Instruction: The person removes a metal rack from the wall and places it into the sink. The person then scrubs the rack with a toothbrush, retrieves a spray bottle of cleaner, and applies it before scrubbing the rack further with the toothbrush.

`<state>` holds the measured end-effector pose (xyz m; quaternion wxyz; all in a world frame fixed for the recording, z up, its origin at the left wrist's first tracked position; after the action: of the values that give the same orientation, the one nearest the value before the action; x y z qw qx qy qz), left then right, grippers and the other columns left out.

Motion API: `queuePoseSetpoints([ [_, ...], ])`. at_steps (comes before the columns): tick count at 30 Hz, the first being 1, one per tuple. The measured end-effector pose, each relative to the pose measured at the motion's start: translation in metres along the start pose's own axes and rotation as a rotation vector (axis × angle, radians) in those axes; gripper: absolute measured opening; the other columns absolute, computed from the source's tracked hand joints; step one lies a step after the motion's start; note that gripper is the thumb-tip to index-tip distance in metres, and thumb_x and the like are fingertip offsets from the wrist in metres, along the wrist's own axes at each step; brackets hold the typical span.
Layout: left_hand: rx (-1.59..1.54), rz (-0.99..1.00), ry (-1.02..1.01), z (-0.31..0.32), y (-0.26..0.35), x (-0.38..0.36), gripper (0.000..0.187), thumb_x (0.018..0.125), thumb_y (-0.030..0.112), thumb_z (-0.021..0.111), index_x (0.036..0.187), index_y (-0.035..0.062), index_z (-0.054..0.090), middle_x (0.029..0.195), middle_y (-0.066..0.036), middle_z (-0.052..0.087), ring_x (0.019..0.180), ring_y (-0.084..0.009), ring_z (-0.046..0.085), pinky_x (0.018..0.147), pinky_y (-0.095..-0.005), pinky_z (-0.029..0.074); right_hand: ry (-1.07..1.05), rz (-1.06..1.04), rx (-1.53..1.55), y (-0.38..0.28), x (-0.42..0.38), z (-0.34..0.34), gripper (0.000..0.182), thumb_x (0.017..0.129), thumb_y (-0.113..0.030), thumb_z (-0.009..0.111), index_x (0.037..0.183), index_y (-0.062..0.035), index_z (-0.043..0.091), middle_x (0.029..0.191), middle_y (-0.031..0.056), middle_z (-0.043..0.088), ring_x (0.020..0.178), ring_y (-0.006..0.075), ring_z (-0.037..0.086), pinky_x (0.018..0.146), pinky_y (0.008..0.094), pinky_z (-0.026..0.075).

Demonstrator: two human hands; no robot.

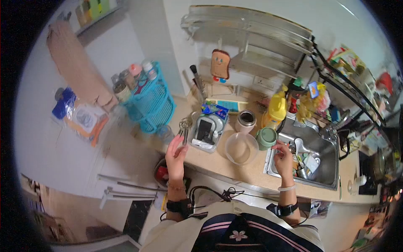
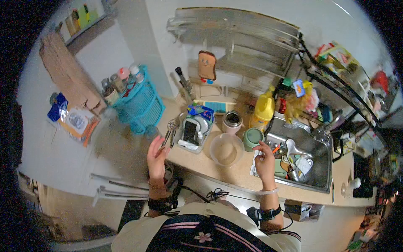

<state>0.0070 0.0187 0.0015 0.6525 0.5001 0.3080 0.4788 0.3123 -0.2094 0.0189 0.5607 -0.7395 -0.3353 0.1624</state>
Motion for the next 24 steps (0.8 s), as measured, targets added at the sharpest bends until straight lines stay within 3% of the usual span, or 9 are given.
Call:
queuePoseSetpoints([
  [2,-0.026,0.077,0.059,-0.002,0.023,-0.02,0.051,0.08,-0.009,0.051,0.129,0.0003,0.04,0.131,-0.012,0.045,0.114,-0.0231,0.047,0.097,-0.0373,0.039,0.001,-0.121,0.034,0.013,-0.01,0.008,0.035,0.069,0.015,0.043,0.094,-0.003,0.059,0.125,0.0162,0.048,0.12,0.0254,0.044,0.098,0.0311,0.037],
  [3,-0.066,0.099,0.072,0.016,-0.006,0.012,0.05,0.08,-0.009,0.05,0.128,0.0,0.04,0.13,-0.012,0.045,0.114,-0.0229,0.048,0.096,-0.0368,0.039,0.002,-0.144,0.014,0.01,0.035,-0.001,0.035,0.069,0.015,0.042,0.094,-0.0023,0.059,0.125,0.0162,0.047,0.12,0.0249,0.044,0.097,0.0307,0.037],
  [5,0.039,0.097,0.067,0.002,-0.002,0.018,0.048,0.081,-0.009,0.049,0.128,-0.0006,0.04,0.129,-0.012,0.046,0.113,-0.0225,0.048,0.095,-0.036,0.04,0.017,-0.066,0.117,0.001,0.03,0.009,0.034,0.068,0.016,0.042,0.093,-0.0008,0.058,0.126,0.0163,0.046,0.12,0.0238,0.043,0.097,0.0299,0.038],
  [9,0.054,0.031,0.057,0.001,-0.001,0.052,0.048,0.084,-0.004,0.049,0.13,0.0009,0.037,0.132,-0.012,0.042,0.115,-0.0233,0.047,0.095,-0.0349,0.039,-0.032,0.031,0.023,-0.032,0.051,0.006,0.018,0.083,0.001,0.051,0.099,0.001,0.058,0.103,0.0091,0.059,0.095,0.0135,0.055,0.083,0.025,0.043],
  [10,0.028,0.029,0.036,0.006,0.002,0.063,0.049,0.084,-0.003,0.05,0.131,0.0012,0.036,0.132,-0.012,0.042,0.115,-0.0234,0.047,0.095,-0.0351,0.04,-0.003,-0.053,-0.043,-0.043,0.061,0.002,0.018,0.086,-0.007,0.055,0.102,0.0014,0.058,0.092,0.0049,0.061,0.083,0.0106,0.055,0.077,0.0243,0.044],
  [14,-0.115,0.043,-0.07,0.036,0.025,0.107,0.05,0.086,0.003,0.051,0.133,0.0025,0.033,0.132,-0.014,0.041,0.115,-0.0236,0.047,0.095,-0.0358,0.041,0.175,-0.313,-0.259,-0.102,0.123,-0.021,0.02,0.087,-0.007,0.053,0.104,0.002,0.058,0.094,0.0058,0.062,0.086,0.0118,0.056,0.078,0.0252,0.044],
  [15,-0.157,0.052,-0.1,0.043,0.036,0.12,0.05,0.087,0.004,0.05,0.133,0.0029,0.032,0.132,-0.014,0.041,0.115,-0.0237,0.047,0.095,-0.0359,0.041,0.212,-0.399,-0.154,-0.121,0.14,-0.024,0.021,0.088,-0.009,0.054,0.105,0.0018,0.059,0.095,0.0069,0.063,0.087,0.0122,0.057,0.079,0.0257,0.045],
  [20,-0.056,0.153,-0.233,0.082,0.076,0.213,0.051,0.087,0.006,0.051,0.134,0.0035,0.032,0.13,-0.015,0.043,0.114,-0.0232,0.047,0.093,-0.0358,0.043,0.194,-0.462,-0.231,-0.186,0.207,-0.005,0.022,0.089,-0.015,0.052,0.104,-0.0001,0.059,0.095,0.0071,0.064,0.088,0.0126,0.058,0.079,0.0255,0.044],
  [24,-0.041,0.005,-0.38,0.144,0.053,0.296,0.056,0.085,0.002,0.05,0.136,0.0028,0.026,0.137,-0.016,0.033,0.107,-0.0262,0.051,0.082,-0.0385,0.052,0.101,-0.449,-0.27,-0.178,0.248,0.035,0.022,0.088,-0.018,0.055,0.099,-0.0003,0.061,0.09,0.008,0.065,0.083,0.0133,0.059,0.076,0.0263,0.046],
])
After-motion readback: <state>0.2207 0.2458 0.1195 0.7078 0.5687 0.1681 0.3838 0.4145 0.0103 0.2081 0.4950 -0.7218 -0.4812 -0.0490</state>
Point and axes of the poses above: each hand's wrist, its own x-axis towards the middle knuckle, its own z-axis out of the palm, y = z × x, the point moved 2 cm from there along x, towards the middle knuckle
